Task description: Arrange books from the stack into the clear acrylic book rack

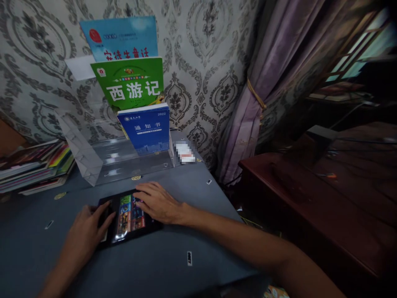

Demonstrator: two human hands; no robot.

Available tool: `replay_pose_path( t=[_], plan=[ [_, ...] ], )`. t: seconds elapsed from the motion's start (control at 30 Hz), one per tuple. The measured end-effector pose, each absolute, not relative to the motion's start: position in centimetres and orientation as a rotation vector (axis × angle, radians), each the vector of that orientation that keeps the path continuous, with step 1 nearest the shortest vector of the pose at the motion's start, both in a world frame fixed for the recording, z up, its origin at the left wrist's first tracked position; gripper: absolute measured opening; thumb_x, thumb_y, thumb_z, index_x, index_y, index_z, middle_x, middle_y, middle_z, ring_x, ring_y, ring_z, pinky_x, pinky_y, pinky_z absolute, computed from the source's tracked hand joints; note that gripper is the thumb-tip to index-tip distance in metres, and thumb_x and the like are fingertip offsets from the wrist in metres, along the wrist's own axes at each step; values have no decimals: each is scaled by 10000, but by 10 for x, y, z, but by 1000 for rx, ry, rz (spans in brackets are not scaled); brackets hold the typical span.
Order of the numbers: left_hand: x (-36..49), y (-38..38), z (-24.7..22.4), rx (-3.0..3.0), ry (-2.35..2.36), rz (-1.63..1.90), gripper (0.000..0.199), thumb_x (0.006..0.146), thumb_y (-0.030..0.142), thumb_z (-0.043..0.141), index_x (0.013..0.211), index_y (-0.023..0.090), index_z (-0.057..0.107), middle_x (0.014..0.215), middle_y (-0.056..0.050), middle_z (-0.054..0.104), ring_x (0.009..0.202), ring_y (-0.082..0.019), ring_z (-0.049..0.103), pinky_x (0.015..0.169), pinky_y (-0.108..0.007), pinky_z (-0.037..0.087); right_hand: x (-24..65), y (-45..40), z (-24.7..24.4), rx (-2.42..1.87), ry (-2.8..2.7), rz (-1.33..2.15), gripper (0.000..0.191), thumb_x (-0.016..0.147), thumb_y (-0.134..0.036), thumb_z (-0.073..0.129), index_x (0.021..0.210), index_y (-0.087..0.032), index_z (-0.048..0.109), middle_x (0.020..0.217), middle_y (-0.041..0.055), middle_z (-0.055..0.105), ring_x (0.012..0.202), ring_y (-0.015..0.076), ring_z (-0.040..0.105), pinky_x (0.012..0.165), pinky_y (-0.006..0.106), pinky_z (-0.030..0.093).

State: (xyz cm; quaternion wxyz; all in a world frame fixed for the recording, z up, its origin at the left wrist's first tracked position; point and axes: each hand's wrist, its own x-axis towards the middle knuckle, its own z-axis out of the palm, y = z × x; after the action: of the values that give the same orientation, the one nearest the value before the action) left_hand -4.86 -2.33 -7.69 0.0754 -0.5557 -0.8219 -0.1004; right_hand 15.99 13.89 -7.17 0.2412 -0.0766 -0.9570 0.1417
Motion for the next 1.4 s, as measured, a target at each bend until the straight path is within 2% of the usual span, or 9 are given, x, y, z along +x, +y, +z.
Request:
replay_pose_path(
  t=[0.17, 0.23, 0.33, 0.43, 0.57, 0.77, 1.2, 1.3, 1.4],
  plan=[
    [-12, 3, -68, -1748, -2506, -63, 462, 979, 388, 380, 1283, 174, 654, 1026, -121, 642, 824, -244, 687, 726, -347, 549, 162, 133, -69, -140, -2708, 338, 261, 1041, -262, 498, 1205, -113, 634, 1331, 147, 635, 1284, 226, 547, 1096, 394, 421],
    [0, 12, -63, -1819, -2481, 21, 392, 991, 320, 394, 1241, 178, 659, 1024, -110, 663, 834, -239, 690, 714, -332, 533, 161, 130, -72, -119, -2753, 302, 247, 1032, -253, 511, 1189, -109, 635, 1317, 148, 642, 1264, 239, 559, 1080, 400, 437],
    [12, 24, -57, -1908, -2336, 111, 289, 981, 240, 433, 1093, 165, 688, 976, -104, 681, 915, -270, 668, 777, -369, 516, 159, 127, -77, -130, -2776, 252, 242, 1013, -236, 530, 1193, -102, 620, 1283, 156, 654, 1236, 248, 572, 1075, 411, 446],
    [16, 31, -59, -1938, -2174, 119, 246, 962, 167, 446, 1047, 152, 676, 1004, -116, 671, 965, -293, 628, 825, -414, 493, 158, 127, -81, -172, -2793, 205, 259, 999, -225, 540, 1196, -71, 610, 1267, 177, 654, 1229, 261, 573, 1110, 435, 421],
    [13, 34, -71, -1988, -2111, 45, 244, 953, 110, 435, 1071, 141, 646, 1009, -109, 657, 928, -276, 603, 805, -403, 483, 158, 127, -83, -203, -2806, 221, 312, 1000, -239, 539, 1223, -28, 597, 1315, 210, 624, 1291, 284, 543, 1151, 461, 386],
    [11, 32, -79, -1980, -2016, -1, 255, 979, 141, 420, 1090, 156, 649, 991, -104, 652, 909, -282, 592, 807, -419, 474, 163, 128, -87, -308, -2799, 331, 457, 1004, -294, 552, 1350, 5, 537, 1425, 230, 560, 1399, 308, 461, 1197, 478, 344],
    [11, 32, -81, -1952, -2008, -22, 314, 1004, 213, 414, 1178, 148, 666, 1052, -128, 689, 931, -284, 631, 809, -426, 508, 208, 151, -94, -700, -2725, 371, 447, 1024, -306, 495, 1396, -64, 551, 1466, 194, 541, 1429, 290, 434, 1208, 495, 316],
    [11, 33, -83, -1973, -1978, -58, 349, 991, 176, 397, 1212, 142, 665, 1123, -146, 702, 1004, -298, 642, 877, -461, 508, 210, 151, -96, -727, -2699, 355, 444, 1030, -309, 479, 1403, -79, 551, 1458, 187, 552, 1425, 283, 442, 1207, 497, 316],
    [14, 38, -88, -2100, -1902, -144, 478, 939, 71, 367, 1352, 154, 595, 1319, -147, 661, 1228, -289, 591, 1021, -477, 465, 209, 150, -99, -723, -2687, 327, 443, 1032, -308, 467, 1408, -90, 550, 1454, 185, 555, 1414, 283, 455, 1205, 507, 316]
  ],
)
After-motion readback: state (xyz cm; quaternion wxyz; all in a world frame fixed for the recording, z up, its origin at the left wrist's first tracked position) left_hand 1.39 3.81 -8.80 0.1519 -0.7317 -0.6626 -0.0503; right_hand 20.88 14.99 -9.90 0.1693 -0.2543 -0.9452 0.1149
